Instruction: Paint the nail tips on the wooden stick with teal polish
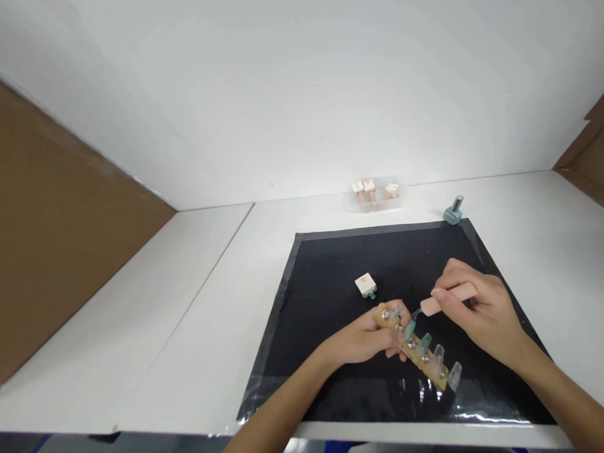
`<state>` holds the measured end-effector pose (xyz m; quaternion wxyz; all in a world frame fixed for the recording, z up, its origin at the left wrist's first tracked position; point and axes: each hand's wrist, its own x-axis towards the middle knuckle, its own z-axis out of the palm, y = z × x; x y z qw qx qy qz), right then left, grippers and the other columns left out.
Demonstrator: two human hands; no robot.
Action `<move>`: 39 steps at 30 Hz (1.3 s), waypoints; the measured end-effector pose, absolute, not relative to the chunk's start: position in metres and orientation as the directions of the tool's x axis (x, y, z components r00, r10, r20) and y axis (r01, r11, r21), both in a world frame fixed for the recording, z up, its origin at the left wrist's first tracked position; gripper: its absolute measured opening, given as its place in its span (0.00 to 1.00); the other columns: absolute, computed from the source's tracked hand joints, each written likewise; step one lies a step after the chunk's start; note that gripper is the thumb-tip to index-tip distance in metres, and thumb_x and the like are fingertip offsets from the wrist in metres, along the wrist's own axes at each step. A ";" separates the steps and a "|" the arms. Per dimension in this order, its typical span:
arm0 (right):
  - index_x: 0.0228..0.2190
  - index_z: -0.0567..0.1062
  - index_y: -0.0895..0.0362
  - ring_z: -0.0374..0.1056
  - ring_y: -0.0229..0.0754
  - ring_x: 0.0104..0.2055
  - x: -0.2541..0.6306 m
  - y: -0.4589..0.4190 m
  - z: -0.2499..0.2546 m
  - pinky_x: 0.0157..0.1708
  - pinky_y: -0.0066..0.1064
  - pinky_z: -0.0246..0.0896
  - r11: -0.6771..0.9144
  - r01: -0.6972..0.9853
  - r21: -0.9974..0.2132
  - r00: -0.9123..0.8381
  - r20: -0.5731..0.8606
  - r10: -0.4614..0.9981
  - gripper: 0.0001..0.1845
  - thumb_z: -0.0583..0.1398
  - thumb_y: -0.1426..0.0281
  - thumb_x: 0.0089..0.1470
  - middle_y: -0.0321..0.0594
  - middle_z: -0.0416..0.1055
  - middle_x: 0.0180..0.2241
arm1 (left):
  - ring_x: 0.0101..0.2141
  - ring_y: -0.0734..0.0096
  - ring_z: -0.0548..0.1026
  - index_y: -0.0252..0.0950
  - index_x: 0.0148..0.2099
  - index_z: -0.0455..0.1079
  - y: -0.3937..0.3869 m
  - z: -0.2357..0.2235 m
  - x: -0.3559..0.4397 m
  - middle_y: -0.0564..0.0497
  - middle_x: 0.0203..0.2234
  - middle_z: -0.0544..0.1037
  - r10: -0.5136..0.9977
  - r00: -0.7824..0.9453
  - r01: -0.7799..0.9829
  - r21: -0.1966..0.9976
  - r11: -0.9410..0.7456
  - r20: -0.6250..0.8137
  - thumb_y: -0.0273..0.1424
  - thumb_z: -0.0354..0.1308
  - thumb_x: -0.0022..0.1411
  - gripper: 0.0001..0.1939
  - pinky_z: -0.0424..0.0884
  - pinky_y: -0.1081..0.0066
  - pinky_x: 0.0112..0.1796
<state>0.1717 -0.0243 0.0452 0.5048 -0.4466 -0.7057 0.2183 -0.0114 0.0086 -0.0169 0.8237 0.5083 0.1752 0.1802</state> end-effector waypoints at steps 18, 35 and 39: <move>0.22 0.73 0.55 0.59 0.37 0.19 0.170 -0.024 0.054 0.15 0.27 0.54 0.570 0.314 -0.759 -0.261 0.508 0.821 0.10 0.60 0.70 0.55 0.35 0.66 0.16 | 0.17 0.83 0.60 0.36 0.30 0.58 0.011 -0.018 -0.009 0.61 0.16 0.63 0.473 0.875 -0.168 0.853 0.494 -0.102 0.42 0.63 0.53 0.19 0.60 0.77 0.23; 0.21 0.70 0.53 0.60 0.38 0.19 0.170 -0.022 0.053 0.20 0.31 0.59 0.665 0.411 -0.623 -0.301 0.596 0.745 0.11 0.56 0.75 0.53 0.33 0.66 0.15 | 0.16 0.84 0.58 0.36 0.29 0.58 0.010 -0.021 -0.007 0.62 0.14 0.62 0.483 0.871 -0.203 0.826 0.525 -0.092 0.43 0.64 0.51 0.20 0.64 0.77 0.23; 0.21 0.70 0.53 0.59 0.38 0.19 0.170 -0.023 0.053 0.18 0.30 0.57 0.656 0.429 -0.621 -0.294 0.590 0.752 0.12 0.56 0.75 0.54 0.34 0.66 0.14 | 0.15 0.85 0.57 0.35 0.29 0.59 0.010 -0.022 -0.007 0.63 0.13 0.61 0.477 0.876 -0.231 0.804 0.548 -0.074 0.40 0.65 0.51 0.19 0.66 0.77 0.23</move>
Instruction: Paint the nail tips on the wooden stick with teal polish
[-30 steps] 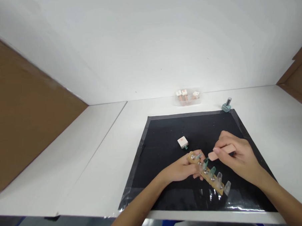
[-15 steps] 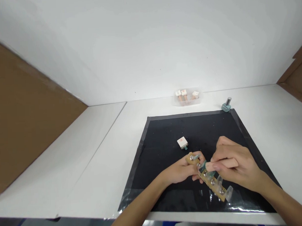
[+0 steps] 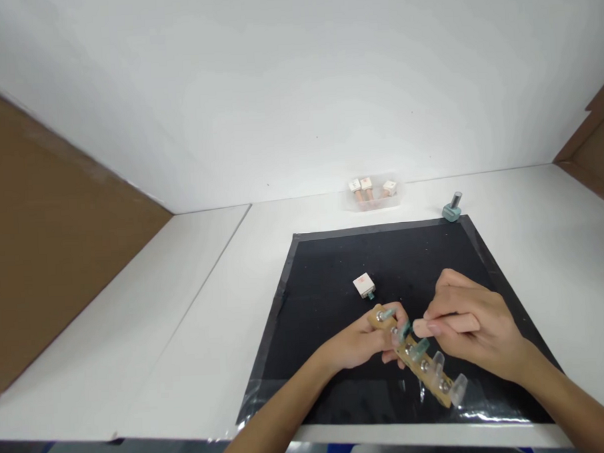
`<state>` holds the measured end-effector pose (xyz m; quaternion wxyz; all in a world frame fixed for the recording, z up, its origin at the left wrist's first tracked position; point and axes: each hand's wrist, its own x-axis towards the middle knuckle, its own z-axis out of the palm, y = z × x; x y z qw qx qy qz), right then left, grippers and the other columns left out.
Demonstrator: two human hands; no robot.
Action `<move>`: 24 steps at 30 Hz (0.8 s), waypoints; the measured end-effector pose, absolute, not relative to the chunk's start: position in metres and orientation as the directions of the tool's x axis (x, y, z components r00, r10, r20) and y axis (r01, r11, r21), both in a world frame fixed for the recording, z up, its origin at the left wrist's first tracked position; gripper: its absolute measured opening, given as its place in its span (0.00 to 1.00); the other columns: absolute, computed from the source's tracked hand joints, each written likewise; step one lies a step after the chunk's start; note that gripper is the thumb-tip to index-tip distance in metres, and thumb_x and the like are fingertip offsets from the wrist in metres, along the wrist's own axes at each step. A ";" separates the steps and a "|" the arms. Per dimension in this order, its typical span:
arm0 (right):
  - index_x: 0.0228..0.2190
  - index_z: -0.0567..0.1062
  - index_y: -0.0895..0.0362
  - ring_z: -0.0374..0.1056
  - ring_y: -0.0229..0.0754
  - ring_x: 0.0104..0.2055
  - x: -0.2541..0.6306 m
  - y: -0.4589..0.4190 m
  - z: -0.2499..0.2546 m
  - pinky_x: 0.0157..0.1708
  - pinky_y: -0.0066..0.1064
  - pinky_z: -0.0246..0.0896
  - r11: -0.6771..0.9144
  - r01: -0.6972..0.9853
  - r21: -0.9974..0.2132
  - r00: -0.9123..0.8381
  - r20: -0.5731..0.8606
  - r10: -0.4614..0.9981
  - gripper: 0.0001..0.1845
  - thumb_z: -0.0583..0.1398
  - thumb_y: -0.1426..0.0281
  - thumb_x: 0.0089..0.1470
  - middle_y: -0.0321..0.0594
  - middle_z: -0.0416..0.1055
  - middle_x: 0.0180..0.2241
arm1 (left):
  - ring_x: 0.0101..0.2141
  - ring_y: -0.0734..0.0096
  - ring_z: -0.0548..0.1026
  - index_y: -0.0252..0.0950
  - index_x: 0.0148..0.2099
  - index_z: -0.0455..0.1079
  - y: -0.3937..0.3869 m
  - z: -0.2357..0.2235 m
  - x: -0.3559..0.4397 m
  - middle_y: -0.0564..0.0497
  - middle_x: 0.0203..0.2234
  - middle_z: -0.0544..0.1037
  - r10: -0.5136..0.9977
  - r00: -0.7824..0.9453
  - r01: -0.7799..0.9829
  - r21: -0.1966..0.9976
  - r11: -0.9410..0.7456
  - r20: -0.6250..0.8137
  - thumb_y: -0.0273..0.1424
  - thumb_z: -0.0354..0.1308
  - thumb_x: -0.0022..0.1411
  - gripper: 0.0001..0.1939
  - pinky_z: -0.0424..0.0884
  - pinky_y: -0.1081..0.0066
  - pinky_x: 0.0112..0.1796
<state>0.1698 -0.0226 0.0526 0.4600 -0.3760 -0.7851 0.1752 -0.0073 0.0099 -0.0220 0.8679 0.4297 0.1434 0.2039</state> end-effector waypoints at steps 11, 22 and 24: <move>0.26 0.73 0.54 0.60 0.37 0.21 0.167 -0.030 0.045 0.16 0.28 0.55 0.588 0.223 -0.778 -0.140 0.571 0.809 0.08 0.60 0.67 0.57 0.35 0.67 0.17 | 0.15 0.85 0.57 0.35 0.29 0.59 0.007 -0.025 -0.011 0.61 0.15 0.63 0.448 0.894 -0.277 0.752 0.598 -0.027 0.37 0.64 0.53 0.16 0.64 0.79 0.21; 0.25 0.72 0.54 0.59 0.36 0.20 0.167 -0.029 0.043 0.16 0.27 0.53 0.609 0.319 -0.726 -0.069 0.623 0.779 0.08 0.58 0.75 0.55 0.34 0.67 0.17 | 0.14 0.87 0.57 0.35 0.30 0.59 0.005 -0.027 -0.012 0.62 0.16 0.63 0.439 0.896 -0.251 0.745 0.618 -0.062 0.38 0.65 0.51 0.18 0.66 0.78 0.21; 0.26 0.72 0.54 0.60 0.36 0.21 0.168 -0.030 0.042 0.17 0.27 0.54 0.599 0.250 -0.761 -0.099 0.595 0.798 0.08 0.59 0.72 0.57 0.34 0.67 0.18 | 0.14 0.86 0.57 0.35 0.29 0.59 0.005 -0.026 -0.012 0.61 0.16 0.63 0.437 0.898 -0.253 0.751 0.609 -0.052 0.39 0.65 0.52 0.18 0.65 0.78 0.21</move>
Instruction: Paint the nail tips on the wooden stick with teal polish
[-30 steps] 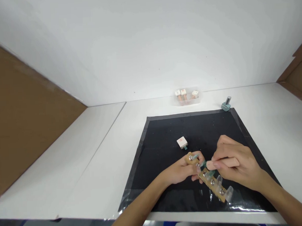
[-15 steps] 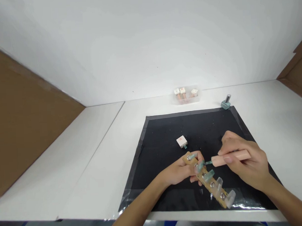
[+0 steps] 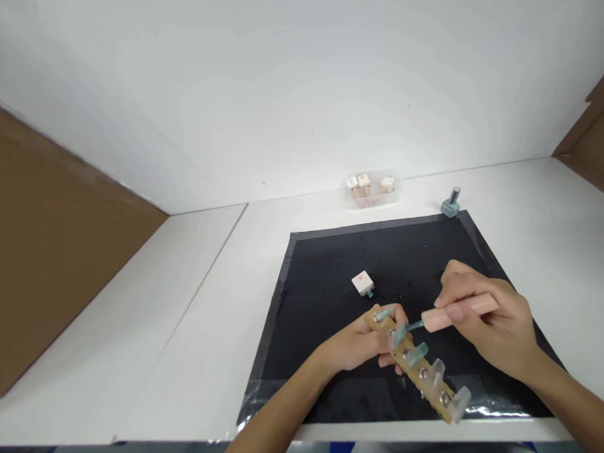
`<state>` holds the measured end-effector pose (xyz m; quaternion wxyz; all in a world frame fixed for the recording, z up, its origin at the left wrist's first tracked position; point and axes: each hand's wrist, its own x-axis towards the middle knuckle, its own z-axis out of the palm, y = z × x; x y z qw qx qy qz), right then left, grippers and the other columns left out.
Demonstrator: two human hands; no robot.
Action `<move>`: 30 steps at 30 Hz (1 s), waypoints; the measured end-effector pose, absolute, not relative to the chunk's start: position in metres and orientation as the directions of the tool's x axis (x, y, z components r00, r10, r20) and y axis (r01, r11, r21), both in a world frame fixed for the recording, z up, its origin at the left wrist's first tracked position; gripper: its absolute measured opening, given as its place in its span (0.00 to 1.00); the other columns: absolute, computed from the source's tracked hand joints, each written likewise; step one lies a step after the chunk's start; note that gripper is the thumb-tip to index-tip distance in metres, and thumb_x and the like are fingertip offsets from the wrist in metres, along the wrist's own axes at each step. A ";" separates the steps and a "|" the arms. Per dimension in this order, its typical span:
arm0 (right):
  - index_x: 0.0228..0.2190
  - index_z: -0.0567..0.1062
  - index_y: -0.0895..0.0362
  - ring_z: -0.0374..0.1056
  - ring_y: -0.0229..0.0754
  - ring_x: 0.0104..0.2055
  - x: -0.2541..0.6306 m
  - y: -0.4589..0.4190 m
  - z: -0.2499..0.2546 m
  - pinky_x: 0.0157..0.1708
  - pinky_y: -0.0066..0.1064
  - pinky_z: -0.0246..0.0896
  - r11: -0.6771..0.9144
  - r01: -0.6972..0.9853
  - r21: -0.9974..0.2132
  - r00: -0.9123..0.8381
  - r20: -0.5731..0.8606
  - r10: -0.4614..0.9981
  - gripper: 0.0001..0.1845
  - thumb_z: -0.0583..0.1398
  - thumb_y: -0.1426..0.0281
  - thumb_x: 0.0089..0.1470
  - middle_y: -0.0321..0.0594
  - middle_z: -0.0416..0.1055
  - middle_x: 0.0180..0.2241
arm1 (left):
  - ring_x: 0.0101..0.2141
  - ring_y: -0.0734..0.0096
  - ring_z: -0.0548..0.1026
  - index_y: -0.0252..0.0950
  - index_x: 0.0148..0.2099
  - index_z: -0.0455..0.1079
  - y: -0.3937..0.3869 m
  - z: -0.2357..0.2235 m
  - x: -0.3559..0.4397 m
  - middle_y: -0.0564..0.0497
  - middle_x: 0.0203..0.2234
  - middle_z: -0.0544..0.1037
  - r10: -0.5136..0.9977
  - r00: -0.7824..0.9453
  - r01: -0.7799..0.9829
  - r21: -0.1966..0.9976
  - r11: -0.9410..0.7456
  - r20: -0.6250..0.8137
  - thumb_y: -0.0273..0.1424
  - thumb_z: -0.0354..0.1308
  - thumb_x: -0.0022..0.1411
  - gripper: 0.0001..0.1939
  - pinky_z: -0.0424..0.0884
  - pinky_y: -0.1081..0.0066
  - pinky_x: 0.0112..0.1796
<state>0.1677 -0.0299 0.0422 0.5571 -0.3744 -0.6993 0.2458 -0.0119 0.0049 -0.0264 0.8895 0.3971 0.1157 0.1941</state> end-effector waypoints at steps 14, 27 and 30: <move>0.23 0.71 0.55 0.59 0.35 0.19 0.169 -0.028 0.044 0.16 0.26 0.53 0.597 0.276 -0.753 -0.225 0.553 0.802 0.11 0.60 0.70 0.56 0.34 0.68 0.17 | 0.15 0.85 0.58 0.35 0.28 0.60 0.006 -0.026 -0.009 0.61 0.14 0.63 0.420 0.902 -0.172 0.805 0.568 -0.103 0.41 0.65 0.51 0.18 0.64 0.78 0.21; 0.19 0.68 0.55 0.59 0.34 0.19 0.169 -0.025 0.042 0.16 0.26 0.52 0.540 0.360 -0.761 -0.156 0.522 0.839 0.14 0.57 0.74 0.56 0.33 0.67 0.17 | 0.16 0.84 0.59 0.35 0.32 0.60 0.006 -0.027 -0.009 0.62 0.16 0.62 0.395 0.908 -0.103 0.836 0.538 -0.142 0.43 0.63 0.52 0.19 0.63 0.76 0.23; 0.20 0.70 0.55 0.59 0.34 0.19 0.170 -0.026 0.040 0.16 0.26 0.53 0.532 0.301 -0.791 -0.217 0.486 0.846 0.13 0.59 0.72 0.55 0.33 0.67 0.17 | 0.17 0.83 0.61 0.35 0.30 0.60 0.005 -0.027 -0.009 0.60 0.16 0.64 0.396 0.908 -0.101 0.849 0.518 -0.134 0.44 0.63 0.52 0.20 0.59 0.77 0.21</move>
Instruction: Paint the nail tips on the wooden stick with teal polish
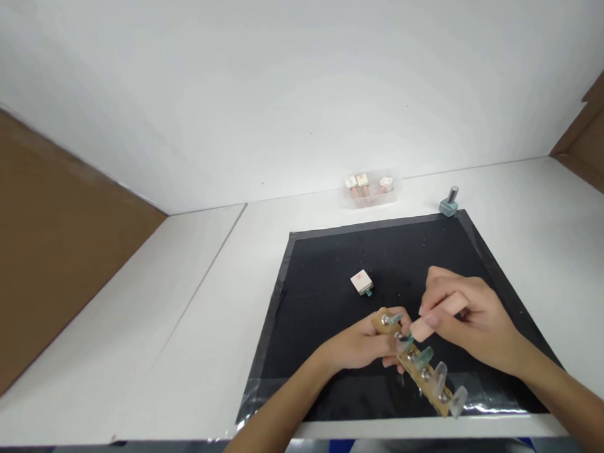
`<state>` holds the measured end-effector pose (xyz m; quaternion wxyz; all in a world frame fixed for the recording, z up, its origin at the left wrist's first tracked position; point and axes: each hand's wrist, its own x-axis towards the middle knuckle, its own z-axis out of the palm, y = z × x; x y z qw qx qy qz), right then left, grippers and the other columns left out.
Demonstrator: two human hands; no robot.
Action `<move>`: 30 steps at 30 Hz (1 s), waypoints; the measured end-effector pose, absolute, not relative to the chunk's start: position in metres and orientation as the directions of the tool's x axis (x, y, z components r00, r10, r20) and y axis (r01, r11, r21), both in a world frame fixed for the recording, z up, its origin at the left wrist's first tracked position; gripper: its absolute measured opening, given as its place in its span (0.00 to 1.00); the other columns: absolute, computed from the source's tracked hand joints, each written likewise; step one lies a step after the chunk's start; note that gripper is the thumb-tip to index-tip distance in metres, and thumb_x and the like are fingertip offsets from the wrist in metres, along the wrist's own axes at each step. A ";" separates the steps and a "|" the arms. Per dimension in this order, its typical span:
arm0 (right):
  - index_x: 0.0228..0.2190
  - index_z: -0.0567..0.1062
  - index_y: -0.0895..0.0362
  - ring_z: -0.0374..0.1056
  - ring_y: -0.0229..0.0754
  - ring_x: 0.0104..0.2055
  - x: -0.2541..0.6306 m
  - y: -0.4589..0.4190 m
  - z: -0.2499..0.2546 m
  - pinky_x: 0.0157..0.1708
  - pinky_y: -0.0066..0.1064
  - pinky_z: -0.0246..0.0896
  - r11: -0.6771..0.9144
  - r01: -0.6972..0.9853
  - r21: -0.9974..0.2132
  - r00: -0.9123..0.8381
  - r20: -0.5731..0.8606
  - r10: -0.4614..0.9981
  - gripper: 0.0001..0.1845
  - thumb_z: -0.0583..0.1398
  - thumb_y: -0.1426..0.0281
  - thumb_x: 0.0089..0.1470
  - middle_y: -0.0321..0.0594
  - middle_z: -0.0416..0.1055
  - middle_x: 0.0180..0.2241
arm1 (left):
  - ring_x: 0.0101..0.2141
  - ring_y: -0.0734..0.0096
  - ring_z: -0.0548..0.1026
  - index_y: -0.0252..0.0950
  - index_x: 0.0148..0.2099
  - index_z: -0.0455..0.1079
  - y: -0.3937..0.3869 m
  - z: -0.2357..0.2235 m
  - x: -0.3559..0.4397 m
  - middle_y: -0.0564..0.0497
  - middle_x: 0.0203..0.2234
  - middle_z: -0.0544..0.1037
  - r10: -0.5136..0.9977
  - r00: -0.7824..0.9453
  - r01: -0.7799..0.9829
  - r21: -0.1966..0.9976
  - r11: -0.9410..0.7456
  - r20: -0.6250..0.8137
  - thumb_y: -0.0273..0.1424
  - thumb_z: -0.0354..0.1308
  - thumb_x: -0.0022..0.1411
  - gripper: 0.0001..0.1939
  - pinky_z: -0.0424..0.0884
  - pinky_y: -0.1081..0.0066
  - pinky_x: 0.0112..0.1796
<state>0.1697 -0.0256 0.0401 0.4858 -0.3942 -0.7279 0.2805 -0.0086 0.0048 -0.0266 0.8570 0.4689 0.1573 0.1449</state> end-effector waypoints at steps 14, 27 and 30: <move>0.20 0.71 0.55 0.59 0.34 0.19 0.171 -0.027 0.037 0.17 0.26 0.53 0.496 0.327 -0.805 -0.138 0.479 0.867 0.12 0.59 0.75 0.53 0.34 0.67 0.18 | 0.15 0.85 0.59 0.34 0.30 0.60 0.004 -0.028 -0.009 0.61 0.15 0.64 0.419 0.900 -0.160 0.803 0.574 -0.120 0.41 0.65 0.51 0.19 0.63 0.78 0.21; 0.21 0.70 0.55 0.58 0.36 0.19 0.171 -0.025 0.039 0.16 0.27 0.52 0.540 0.339 -0.770 -0.093 0.544 0.834 0.11 0.58 0.75 0.53 0.33 0.65 0.17 | 0.15 0.86 0.57 0.35 0.29 0.59 0.004 -0.026 -0.010 0.61 0.15 0.63 0.443 0.890 -0.208 0.767 0.607 -0.110 0.39 0.66 0.50 0.19 0.64 0.77 0.21; 0.23 0.71 0.54 0.59 0.37 0.20 0.171 -0.026 0.040 0.17 0.28 0.55 0.572 0.272 -0.774 -0.109 0.566 0.817 0.09 0.59 0.73 0.54 0.34 0.66 0.17 | 0.14 0.85 0.57 0.35 0.28 0.59 0.003 -0.025 -0.010 0.61 0.14 0.63 0.438 0.894 -0.210 0.768 0.605 -0.100 0.40 0.66 0.50 0.19 0.64 0.77 0.21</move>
